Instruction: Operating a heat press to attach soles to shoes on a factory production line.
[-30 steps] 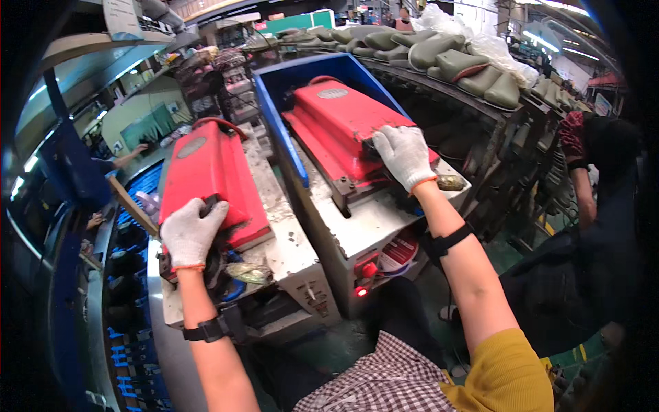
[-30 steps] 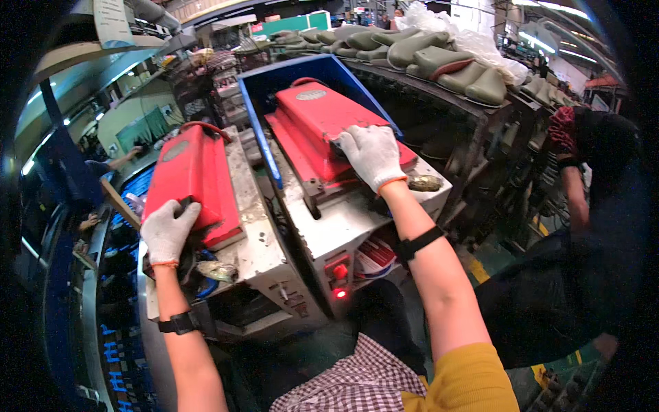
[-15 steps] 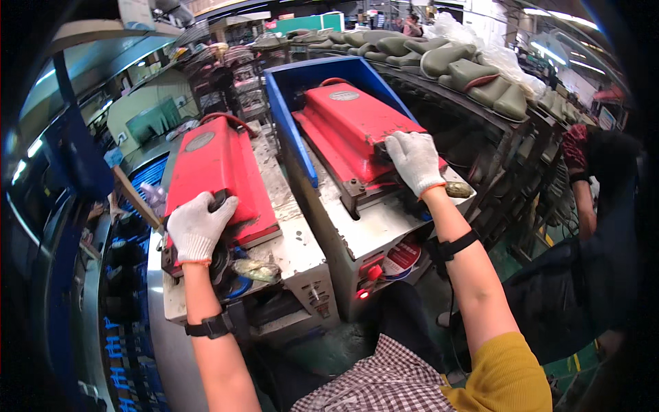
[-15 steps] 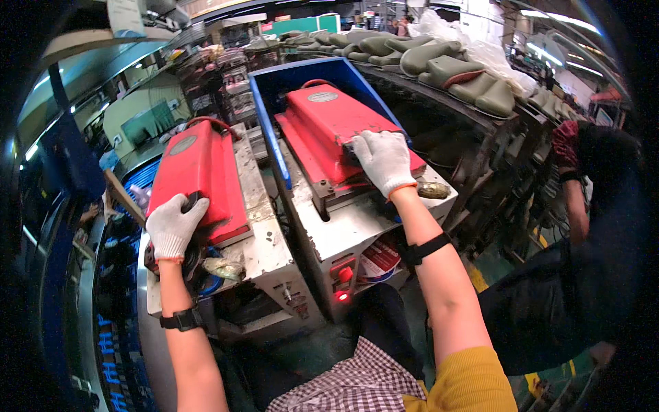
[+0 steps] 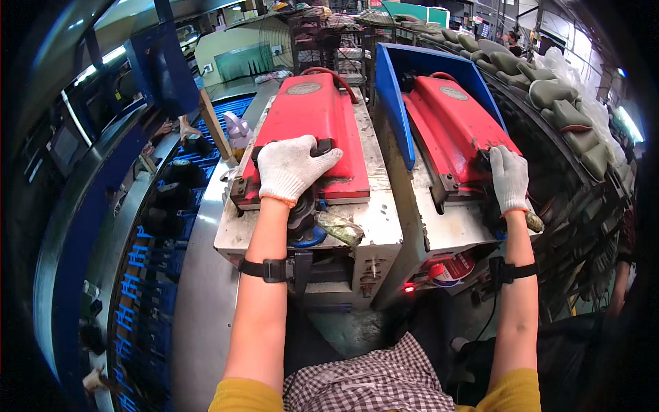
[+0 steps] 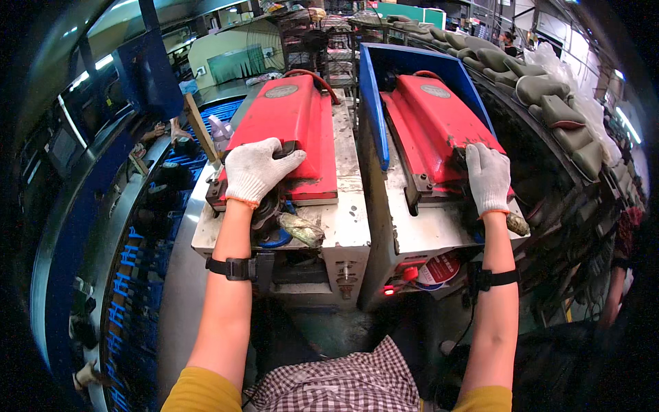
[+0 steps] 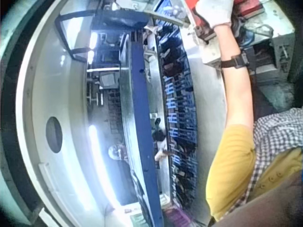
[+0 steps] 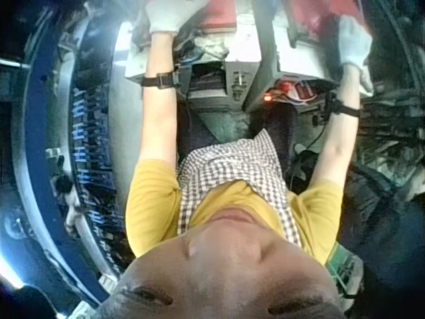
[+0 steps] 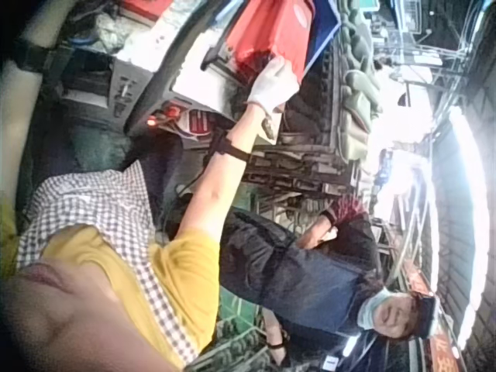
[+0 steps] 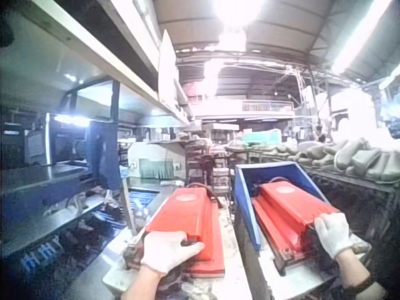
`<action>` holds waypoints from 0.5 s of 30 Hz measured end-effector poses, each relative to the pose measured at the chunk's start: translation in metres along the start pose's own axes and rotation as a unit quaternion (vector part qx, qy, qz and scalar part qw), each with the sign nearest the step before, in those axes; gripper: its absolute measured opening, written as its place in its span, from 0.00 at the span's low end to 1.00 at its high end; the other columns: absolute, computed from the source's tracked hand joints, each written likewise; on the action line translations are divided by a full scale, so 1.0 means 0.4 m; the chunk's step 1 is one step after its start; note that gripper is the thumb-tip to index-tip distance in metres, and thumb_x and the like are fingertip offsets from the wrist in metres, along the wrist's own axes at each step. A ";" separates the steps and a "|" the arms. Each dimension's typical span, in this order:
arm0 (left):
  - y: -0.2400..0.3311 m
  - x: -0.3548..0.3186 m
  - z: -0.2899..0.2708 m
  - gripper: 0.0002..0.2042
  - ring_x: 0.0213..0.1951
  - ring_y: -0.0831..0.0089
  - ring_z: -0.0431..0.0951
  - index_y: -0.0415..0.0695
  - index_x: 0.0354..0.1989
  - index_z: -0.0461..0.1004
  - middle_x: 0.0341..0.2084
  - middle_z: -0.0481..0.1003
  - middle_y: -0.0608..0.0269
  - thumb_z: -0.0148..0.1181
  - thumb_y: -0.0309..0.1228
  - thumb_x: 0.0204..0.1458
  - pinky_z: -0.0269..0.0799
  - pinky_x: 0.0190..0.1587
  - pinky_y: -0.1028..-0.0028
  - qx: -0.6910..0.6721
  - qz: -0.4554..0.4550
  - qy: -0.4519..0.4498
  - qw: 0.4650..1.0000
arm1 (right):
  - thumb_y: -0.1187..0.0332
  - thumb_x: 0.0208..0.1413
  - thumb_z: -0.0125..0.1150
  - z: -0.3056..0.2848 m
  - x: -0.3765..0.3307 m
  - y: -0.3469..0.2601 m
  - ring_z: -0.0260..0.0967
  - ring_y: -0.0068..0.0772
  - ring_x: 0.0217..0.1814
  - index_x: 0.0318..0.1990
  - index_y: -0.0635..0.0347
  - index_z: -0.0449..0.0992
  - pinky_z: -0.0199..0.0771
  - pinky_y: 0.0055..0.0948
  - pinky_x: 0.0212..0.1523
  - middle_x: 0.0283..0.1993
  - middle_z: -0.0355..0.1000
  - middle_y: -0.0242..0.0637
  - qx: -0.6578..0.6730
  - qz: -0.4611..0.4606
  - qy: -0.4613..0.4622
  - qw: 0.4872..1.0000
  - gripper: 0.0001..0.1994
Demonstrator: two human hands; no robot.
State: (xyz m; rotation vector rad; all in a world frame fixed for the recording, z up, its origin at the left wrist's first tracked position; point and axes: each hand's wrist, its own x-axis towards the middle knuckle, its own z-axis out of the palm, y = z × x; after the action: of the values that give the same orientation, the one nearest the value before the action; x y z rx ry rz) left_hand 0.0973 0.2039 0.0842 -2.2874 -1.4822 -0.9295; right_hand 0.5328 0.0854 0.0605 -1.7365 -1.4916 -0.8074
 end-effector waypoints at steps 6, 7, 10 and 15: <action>0.001 -0.011 -0.003 0.27 0.28 0.55 0.85 0.50 0.26 0.85 0.21 0.81 0.54 0.67 0.65 0.47 0.78 0.32 0.59 -0.026 -0.004 -0.002 1.000 | 0.59 0.70 0.56 0.005 0.005 -0.009 0.75 0.56 0.43 0.40 0.56 0.82 0.70 0.49 0.49 0.35 0.78 0.47 0.033 0.010 -0.025 0.999 0.13; -0.006 -0.011 0.004 0.27 0.27 0.54 0.85 0.50 0.24 0.84 0.20 0.81 0.54 0.67 0.65 0.47 0.79 0.32 0.57 -0.047 0.006 0.015 0.999 | 0.60 0.70 0.55 -0.001 0.006 0.006 0.75 0.56 0.43 0.40 0.56 0.82 0.70 0.50 0.48 0.36 0.78 0.47 0.078 0.037 -0.066 0.994 0.12; 0.026 0.009 -0.003 0.27 0.32 0.52 0.86 0.50 0.28 0.86 0.24 0.83 0.51 0.63 0.65 0.51 0.80 0.37 0.56 -0.039 0.025 -0.009 0.999 | 0.59 0.70 0.56 -0.009 -0.002 0.070 0.75 0.56 0.43 0.41 0.57 0.81 0.72 0.50 0.47 0.37 0.79 0.47 0.005 0.004 -0.003 1.000 0.12; -0.020 0.018 -0.091 0.27 0.42 0.49 0.85 0.47 0.40 0.84 0.35 0.83 0.47 0.58 0.62 0.58 0.78 0.47 0.57 -0.056 0.037 -0.195 0.978 | 0.68 0.67 0.61 -0.011 -0.016 -0.094 0.76 0.47 0.47 0.47 0.60 0.81 0.74 0.43 0.51 0.44 0.79 0.44 0.107 0.022 0.145 0.983 0.08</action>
State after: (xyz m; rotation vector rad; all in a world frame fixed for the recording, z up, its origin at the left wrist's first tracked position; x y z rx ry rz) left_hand 0.0786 0.1934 0.1153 -2.7065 -1.5047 -0.5768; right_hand 0.4944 0.0816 0.0619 -1.4211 -1.2883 -0.8058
